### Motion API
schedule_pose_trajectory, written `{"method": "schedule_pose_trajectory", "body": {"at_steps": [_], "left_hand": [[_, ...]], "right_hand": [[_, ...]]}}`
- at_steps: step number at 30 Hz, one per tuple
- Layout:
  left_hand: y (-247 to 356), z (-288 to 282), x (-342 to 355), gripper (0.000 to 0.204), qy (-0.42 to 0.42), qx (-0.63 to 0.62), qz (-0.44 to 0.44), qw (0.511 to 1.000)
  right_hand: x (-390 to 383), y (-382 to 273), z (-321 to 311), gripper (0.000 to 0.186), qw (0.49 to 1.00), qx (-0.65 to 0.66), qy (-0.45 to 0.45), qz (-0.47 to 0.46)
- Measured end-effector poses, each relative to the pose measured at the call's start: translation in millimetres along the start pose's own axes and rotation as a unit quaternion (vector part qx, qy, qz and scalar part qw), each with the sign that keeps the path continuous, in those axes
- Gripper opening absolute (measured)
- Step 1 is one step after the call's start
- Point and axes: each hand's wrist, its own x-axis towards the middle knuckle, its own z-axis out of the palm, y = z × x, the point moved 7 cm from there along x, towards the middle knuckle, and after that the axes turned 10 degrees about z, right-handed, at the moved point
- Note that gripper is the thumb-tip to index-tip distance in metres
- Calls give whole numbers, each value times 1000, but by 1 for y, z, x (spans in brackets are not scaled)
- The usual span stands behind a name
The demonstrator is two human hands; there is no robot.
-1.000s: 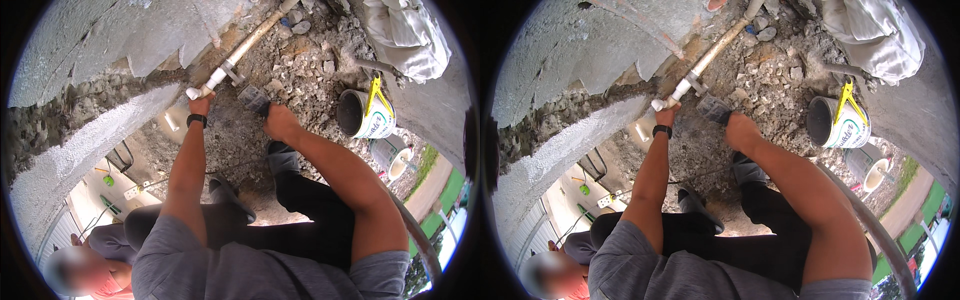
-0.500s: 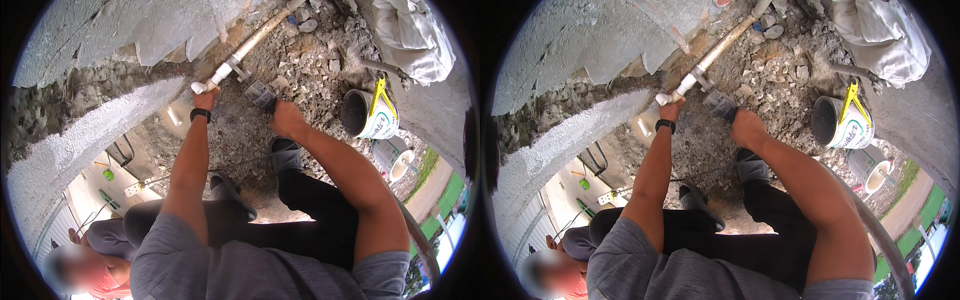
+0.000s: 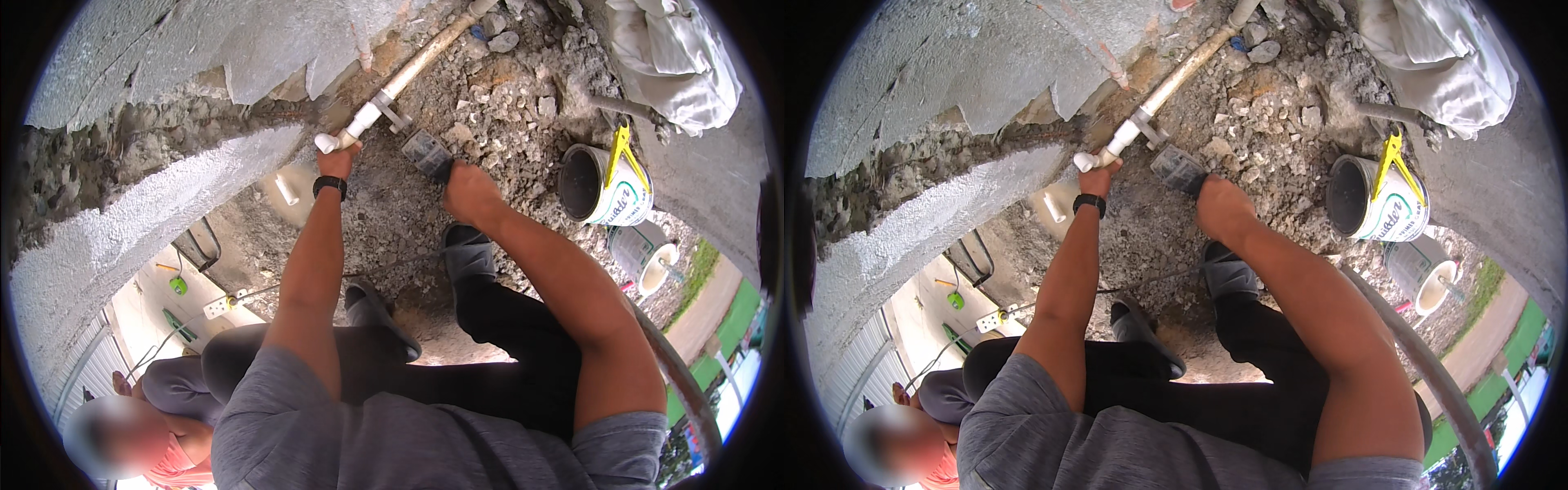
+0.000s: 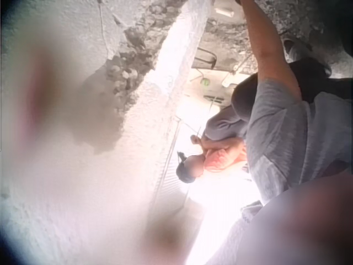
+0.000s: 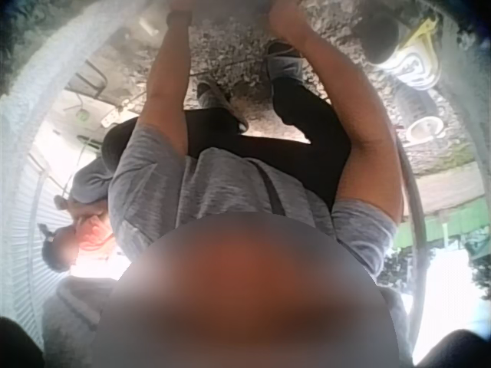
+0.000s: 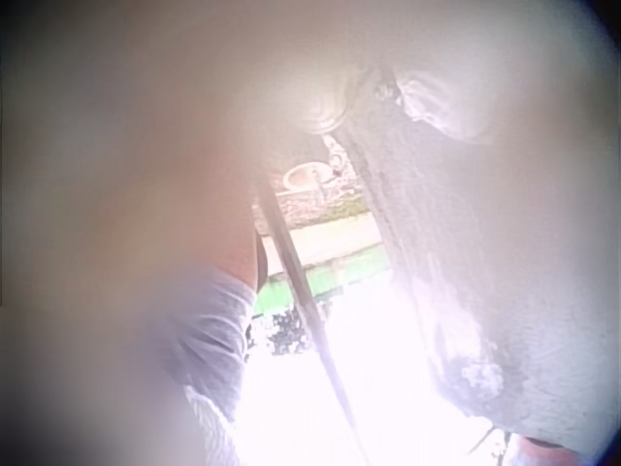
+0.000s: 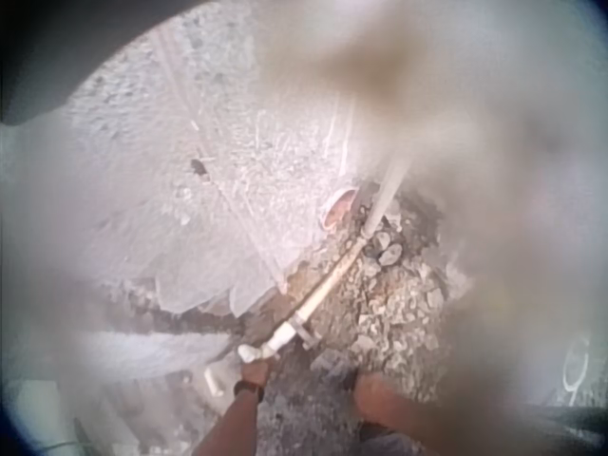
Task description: The person uses a reciprocating saw to cut a white PVC pipe near a wall, then fits a PVC elbow fitting into the cut section. They wipe the area with a cloth and later use a tape measure to measure a section of the pipe.
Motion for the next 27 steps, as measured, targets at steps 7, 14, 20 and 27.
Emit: {"method": "schedule_pose_trajectory", "body": {"at_steps": [7,14,20,27], "left_hand": [[1,-2,-1,65,2,27,-14,1000],[-3,-2,1,67,7,11,8,1000],[-11,-1,4,66,10,7,4,1000],[-15,4,8,67,-47,-17,15,999]], "right_hand": [[0,-1,-1,39,1000,5,8,-14],[5,1,-4,39,998,-27,17,-46],[4,2,2,37,999,3,45,-23],[-1,1,2,37,1000,-11,21,-14]]}}
